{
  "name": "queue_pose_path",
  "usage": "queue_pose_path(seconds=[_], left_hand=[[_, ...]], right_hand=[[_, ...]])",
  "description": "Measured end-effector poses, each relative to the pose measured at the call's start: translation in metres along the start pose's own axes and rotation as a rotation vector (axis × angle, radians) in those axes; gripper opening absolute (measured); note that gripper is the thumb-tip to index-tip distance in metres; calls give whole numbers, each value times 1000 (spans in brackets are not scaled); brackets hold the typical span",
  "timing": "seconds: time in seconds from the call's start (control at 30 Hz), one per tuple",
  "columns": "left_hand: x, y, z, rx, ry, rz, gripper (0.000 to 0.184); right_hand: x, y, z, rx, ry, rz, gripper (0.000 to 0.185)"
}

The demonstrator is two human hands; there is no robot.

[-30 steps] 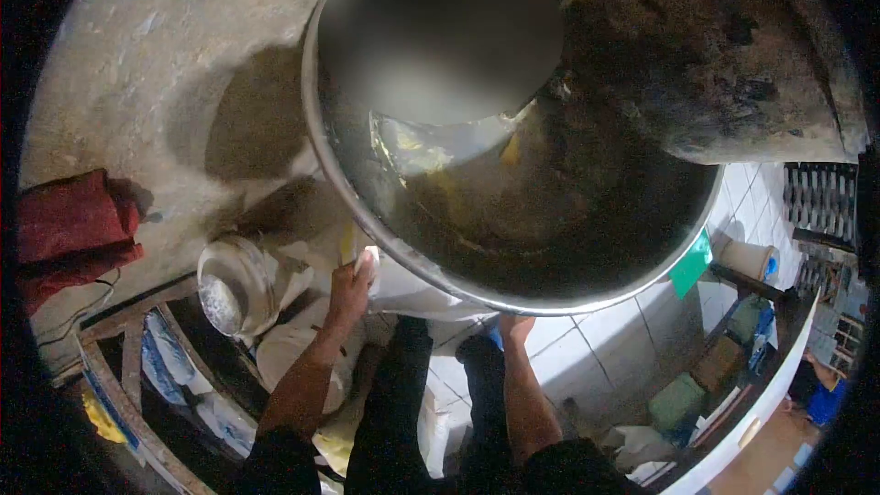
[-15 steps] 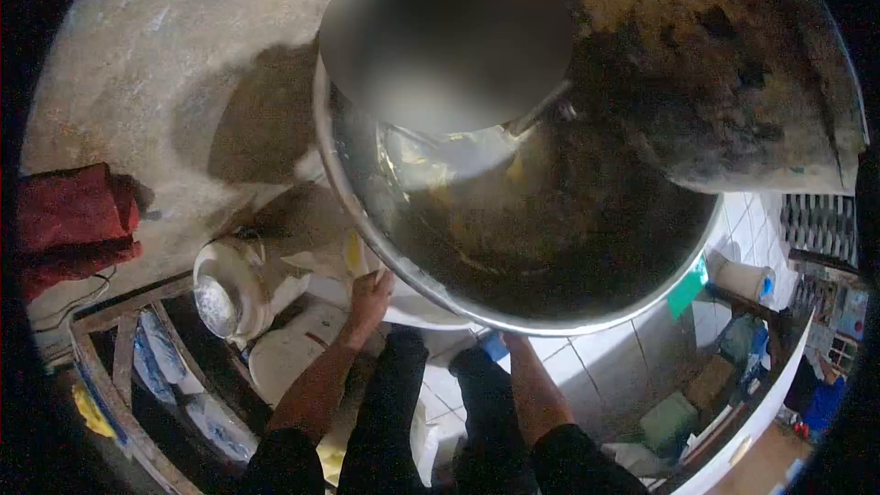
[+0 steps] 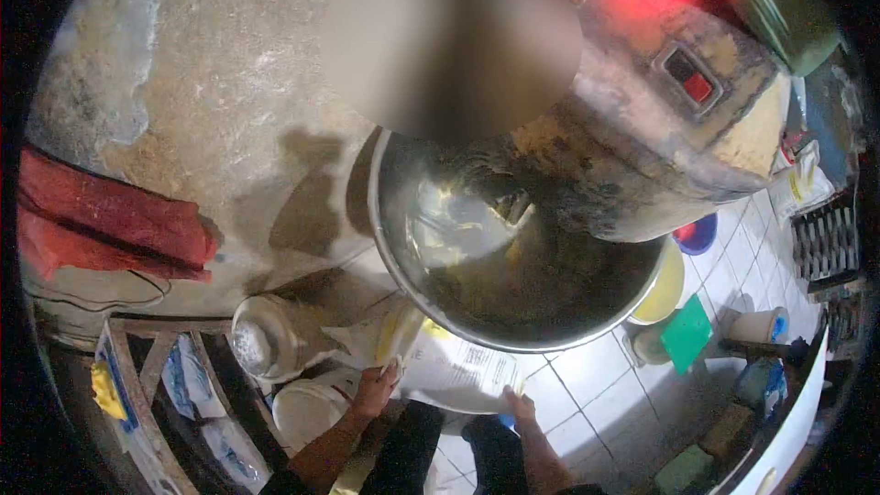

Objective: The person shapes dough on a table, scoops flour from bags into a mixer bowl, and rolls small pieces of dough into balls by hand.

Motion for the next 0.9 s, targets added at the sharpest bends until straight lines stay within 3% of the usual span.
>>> queue_pose_path(seconds=[0.03,0.07,0.13,0.2,0.27,0.37,0.4,0.47,0.53,0.57,0.63,0.67,0.7,0.77,0.8,0.83,0.9], left_hand=[[12,-12,-8,105,59,132,39],[23,-24,-17,218,104,261,38],[33,-20,-25,101,230,386,30],[58,-39,-44,94,376,561,28],[78,-55,-63,152,476,688,29],[117,-95,-103,358,739,620,31],[129,-117,-117,-14,617,248,33],[169,-181,-152,-336,512,-128,36],[195,-271,-185,-207,447,54,38],[205,-316,-204,-126,418,182,44],[229,-387,-229,71,482,157,40],[245,-421,-239,126,560,64,38],[261,-454,-249,152,627,-35,36],[302,-517,-281,203,767,-222,33],[323,-553,-299,325,830,-278,31],[343,-600,-321,655,877,-329,31],[372,-657,-333,851,950,-445,28]], right_hand=[[-13,-14,-22,11,-43,333,48],[-31,-29,-43,22,-69,324,48],[-68,-31,-80,-95,-36,325,48],[-110,-18,-139,31,-74,380,45],[-155,-27,-173,55,-109,-6,37],[-234,2,-249,66,-244,-228,39],[-255,9,-271,-25,-285,-95,43],[-307,33,-309,-158,-354,50,46],[-354,90,-380,-262,-285,-140,45],[-380,110,-410,-301,-353,-154,41],[-423,149,-471,-336,-445,-86,34],[-440,146,-488,-186,-365,-123,38],[-451,176,-528,-230,-408,26,44],[-482,182,-558,-338,-754,325,35],[-495,183,-576,-415,-923,439,36],[-497,209,-596,-434,-633,424,33],[-500,209,-602,-479,-641,564,32]])
Point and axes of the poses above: each hand's wrist, its own z-axis towards the middle knuckle, its own x-axis out of the palm, y = z × x, the point moved 8 cm from there along z, towards the middle knuckle, and after that the axes turned 15 degrees about -z, right-handed, at the moved point
